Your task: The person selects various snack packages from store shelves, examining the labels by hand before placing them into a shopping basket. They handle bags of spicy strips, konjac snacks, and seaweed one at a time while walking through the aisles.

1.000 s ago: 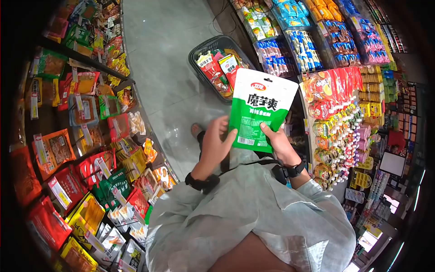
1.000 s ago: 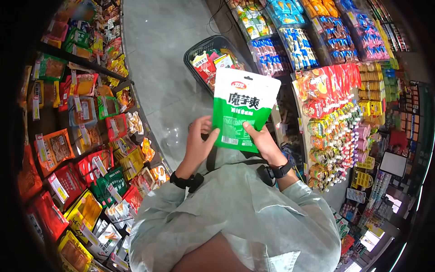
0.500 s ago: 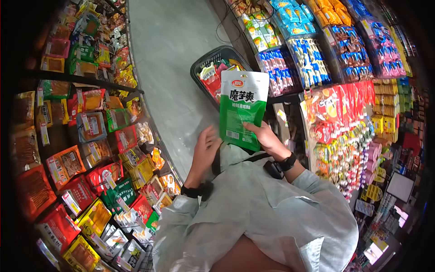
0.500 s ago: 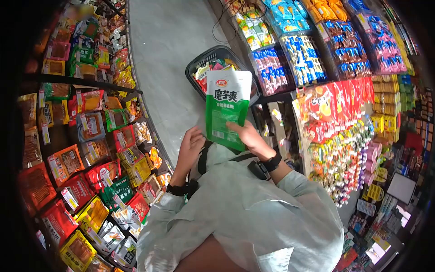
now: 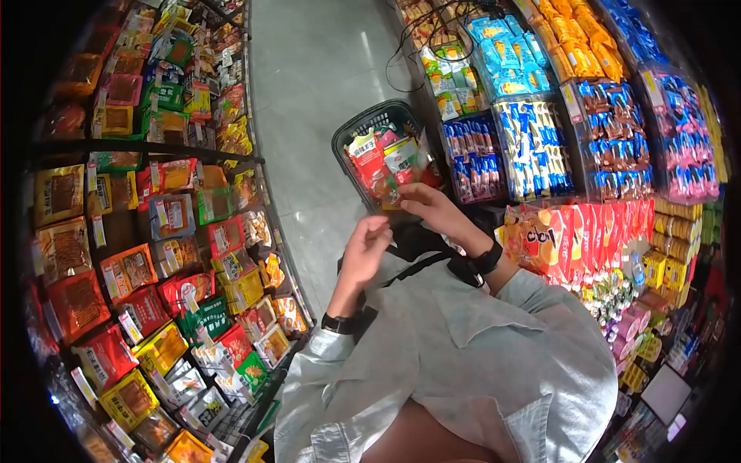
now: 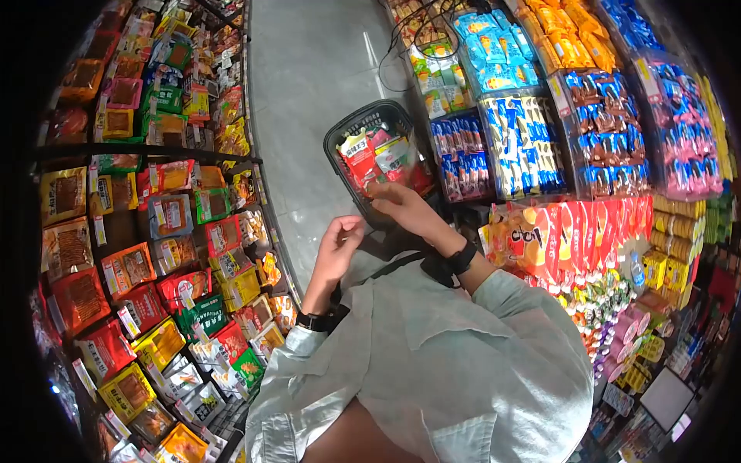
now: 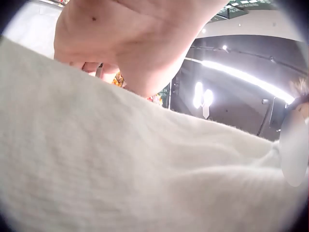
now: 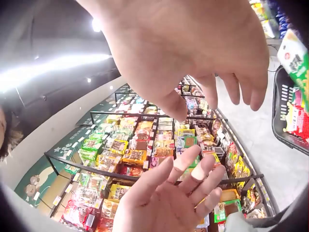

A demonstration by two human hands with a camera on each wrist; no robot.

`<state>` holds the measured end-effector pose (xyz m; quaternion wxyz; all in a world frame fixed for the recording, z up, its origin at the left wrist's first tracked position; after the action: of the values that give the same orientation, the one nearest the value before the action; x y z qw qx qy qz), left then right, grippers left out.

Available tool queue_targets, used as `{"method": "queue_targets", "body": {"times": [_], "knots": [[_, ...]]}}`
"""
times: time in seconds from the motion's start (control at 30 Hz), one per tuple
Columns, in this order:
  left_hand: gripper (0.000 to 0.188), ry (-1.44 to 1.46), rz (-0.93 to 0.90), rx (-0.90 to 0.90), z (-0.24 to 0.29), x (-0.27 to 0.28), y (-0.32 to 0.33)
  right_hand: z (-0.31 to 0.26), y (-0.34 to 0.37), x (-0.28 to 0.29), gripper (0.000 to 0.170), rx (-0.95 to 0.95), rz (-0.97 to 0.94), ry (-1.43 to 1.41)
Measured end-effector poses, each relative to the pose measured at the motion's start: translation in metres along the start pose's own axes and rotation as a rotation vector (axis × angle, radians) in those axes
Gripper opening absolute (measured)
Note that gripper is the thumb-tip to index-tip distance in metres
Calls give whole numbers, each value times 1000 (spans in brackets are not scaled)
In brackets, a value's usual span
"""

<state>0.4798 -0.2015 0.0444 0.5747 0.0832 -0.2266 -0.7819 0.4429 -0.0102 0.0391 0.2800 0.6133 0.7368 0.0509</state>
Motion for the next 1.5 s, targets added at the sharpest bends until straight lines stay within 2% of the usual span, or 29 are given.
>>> {"method": "queue_targets", "body": {"times": [0.07, 0.2, 0.23, 0.33, 0.4, 0.47, 0.57, 0.67, 0.97, 1.1, 1.2, 1.3, 1.33, 1.43, 1.5], "knots": [[26, -11, 27, 22, 1, 3, 2, -4, -3, 5, 35, 20, -1, -29], [26, -6, 77, 116, -9, 3, 6, 11, -12, 17, 28, -62, -5, -111], [24, 82, 70, 149, -17, -1, 9, 14, -13, 17, 27, -90, -6, -140], [24, 69, 85, 137, -25, -9, 14, 31, -19, 20, 26, -166, -34, -177], [26, -40, 132, 86, -28, -7, 18, 46, -28, 21, 26, -206, -70, -167], [26, -136, 155, 88, -6, 0, 26, 25, -20, 7, 25, -228, -39, -152], [26, -93, 202, 106, -14, 5, 38, 25, -20, -3, 22, -229, -24, -182], [26, -84, 262, 40, -20, 17, 59, 34, -21, -18, 20, -233, -7, -161], [26, -5, 381, 92, -82, 74, 157, 82, 9, -129, 14, -266, -103, -95], [25, 77, 412, 57, -126, 101, 212, 131, 40, -186, 15, -289, -225, -37], [26, 89, 465, 23, -185, 113, 249, 157, 77, -244, 19, -426, -331, 90], [28, 145, 588, 142, -236, 134, 301, 172, 102, -306, 20, -554, -592, 312], [28, 156, 609, 194, -254, 138, 320, 179, 104, -319, 20, -554, -640, 357], [29, 106, 839, 271, -297, 158, 372, 194, 106, -358, 19, -545, -764, 470], [29, 123, 988, 299, -309, 163, 383, 205, 105, -379, 18, -576, -765, 490]]}}
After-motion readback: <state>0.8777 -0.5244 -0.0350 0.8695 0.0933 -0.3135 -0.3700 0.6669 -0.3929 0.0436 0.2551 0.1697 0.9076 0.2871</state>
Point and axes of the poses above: each hand's wrist, its own y-axis away from the middle knuckle, its own x-axis out of the back of the hand, z = x × y, the point moved 5 cm from there along -y, towards the middle knuckle, and after that the axes turned 14 degrees about -y, right-handed, at the moved point
